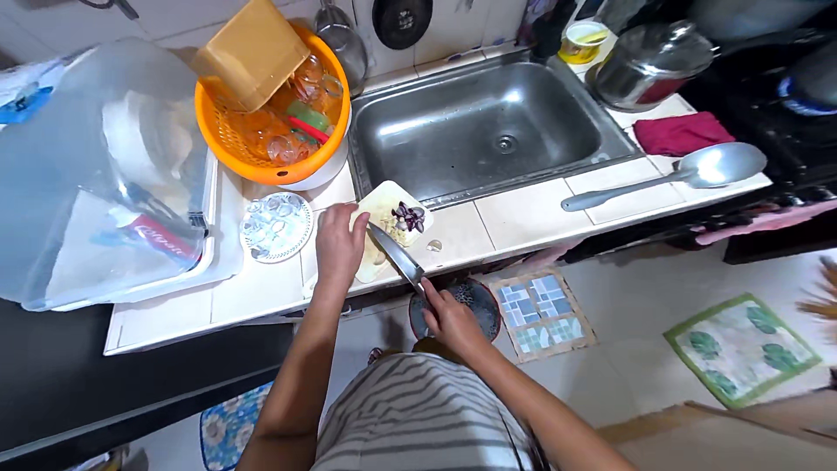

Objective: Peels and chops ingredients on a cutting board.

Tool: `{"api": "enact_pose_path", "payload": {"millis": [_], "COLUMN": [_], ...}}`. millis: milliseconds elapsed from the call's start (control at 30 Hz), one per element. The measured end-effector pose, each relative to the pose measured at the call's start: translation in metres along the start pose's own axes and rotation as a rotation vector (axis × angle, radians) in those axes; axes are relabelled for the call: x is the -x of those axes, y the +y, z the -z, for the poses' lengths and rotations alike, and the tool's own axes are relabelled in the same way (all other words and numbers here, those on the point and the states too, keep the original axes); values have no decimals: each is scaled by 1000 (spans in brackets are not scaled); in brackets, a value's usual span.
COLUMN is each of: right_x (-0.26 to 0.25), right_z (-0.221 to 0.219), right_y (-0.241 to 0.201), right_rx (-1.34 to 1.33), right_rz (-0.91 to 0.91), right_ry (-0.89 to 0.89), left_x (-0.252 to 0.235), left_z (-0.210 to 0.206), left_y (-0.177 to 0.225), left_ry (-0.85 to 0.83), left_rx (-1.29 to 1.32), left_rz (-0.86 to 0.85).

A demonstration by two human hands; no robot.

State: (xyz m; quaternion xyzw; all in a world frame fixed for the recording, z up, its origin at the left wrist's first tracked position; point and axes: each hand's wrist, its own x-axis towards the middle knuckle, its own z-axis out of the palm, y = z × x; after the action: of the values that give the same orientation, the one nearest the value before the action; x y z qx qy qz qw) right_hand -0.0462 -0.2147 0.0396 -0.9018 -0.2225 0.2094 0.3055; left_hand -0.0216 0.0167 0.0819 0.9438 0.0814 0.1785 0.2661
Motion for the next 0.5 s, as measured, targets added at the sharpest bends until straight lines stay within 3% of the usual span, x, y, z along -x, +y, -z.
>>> {"api": "enact_pose_path", "payload": {"millis": [167, 367, 500], "right_x": [3, 3, -3], "right_z": [-2, 0, -9], "right_y": [3, 2, 13], "right_rx": [-43, -124, -468], "right_rz": [-25, -31, 64], "right_ry": [85, 138, 287], "left_x": [11, 29, 31], "left_z": [-17, -41, -39], "left_y": [7, 10, 1], "left_ry": [-488, -518, -507], "left_rx": [-73, -105, 53], "left_rz": [204, 261, 229]}}
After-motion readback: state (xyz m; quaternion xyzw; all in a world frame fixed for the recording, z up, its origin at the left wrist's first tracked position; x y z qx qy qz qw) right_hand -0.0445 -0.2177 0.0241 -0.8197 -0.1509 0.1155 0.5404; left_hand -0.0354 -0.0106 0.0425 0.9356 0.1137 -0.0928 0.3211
